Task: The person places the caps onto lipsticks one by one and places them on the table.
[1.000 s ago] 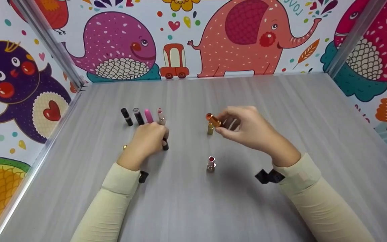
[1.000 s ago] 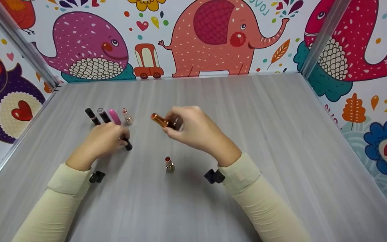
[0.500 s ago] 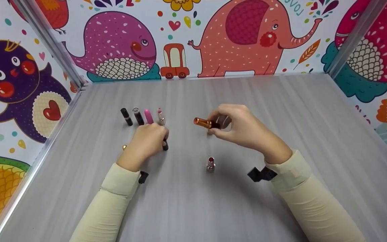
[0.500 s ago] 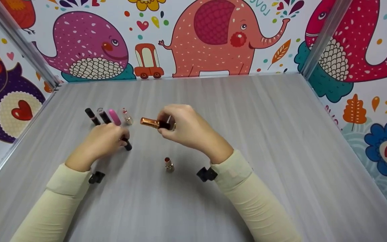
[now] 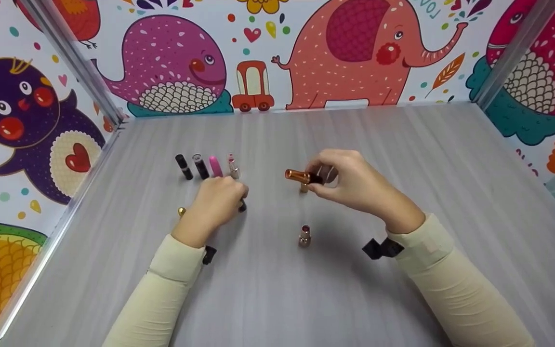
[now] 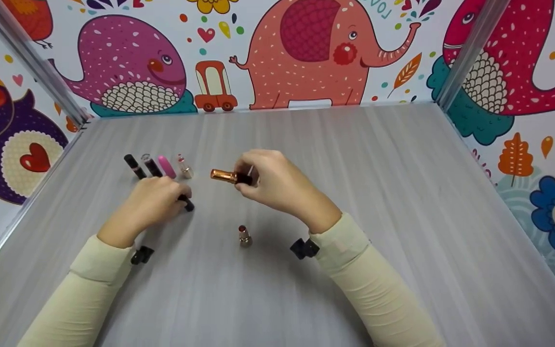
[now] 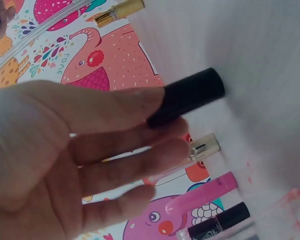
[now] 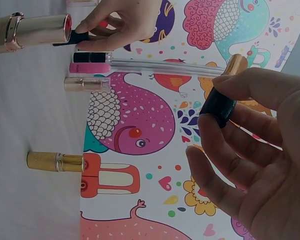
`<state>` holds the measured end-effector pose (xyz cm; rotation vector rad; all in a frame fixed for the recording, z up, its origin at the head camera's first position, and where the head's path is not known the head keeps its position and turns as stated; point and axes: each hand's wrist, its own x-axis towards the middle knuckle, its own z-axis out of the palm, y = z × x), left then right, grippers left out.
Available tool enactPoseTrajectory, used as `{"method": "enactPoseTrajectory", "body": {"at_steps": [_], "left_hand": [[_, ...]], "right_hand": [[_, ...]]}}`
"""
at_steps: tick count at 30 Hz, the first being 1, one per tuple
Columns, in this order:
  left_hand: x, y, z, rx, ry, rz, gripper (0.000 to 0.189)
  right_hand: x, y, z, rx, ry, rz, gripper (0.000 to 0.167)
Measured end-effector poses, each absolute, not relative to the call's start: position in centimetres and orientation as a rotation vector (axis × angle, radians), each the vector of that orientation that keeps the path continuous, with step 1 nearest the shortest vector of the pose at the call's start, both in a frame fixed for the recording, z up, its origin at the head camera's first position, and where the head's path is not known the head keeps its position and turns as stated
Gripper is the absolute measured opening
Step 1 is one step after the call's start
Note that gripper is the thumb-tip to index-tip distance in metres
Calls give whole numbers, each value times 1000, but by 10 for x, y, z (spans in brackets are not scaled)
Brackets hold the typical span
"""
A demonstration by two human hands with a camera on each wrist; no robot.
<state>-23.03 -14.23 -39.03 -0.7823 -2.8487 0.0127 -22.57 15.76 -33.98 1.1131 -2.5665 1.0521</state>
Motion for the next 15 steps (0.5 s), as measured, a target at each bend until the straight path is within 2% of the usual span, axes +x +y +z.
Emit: {"method": "enactPoseTrajectory", "body": {"at_steps": [15], "left_hand": [[-224, -143, -362, -830, -2362, -522, 11]], "right_hand": [[-226, 166, -336, 1103, -2523, 1018, 19]]}}
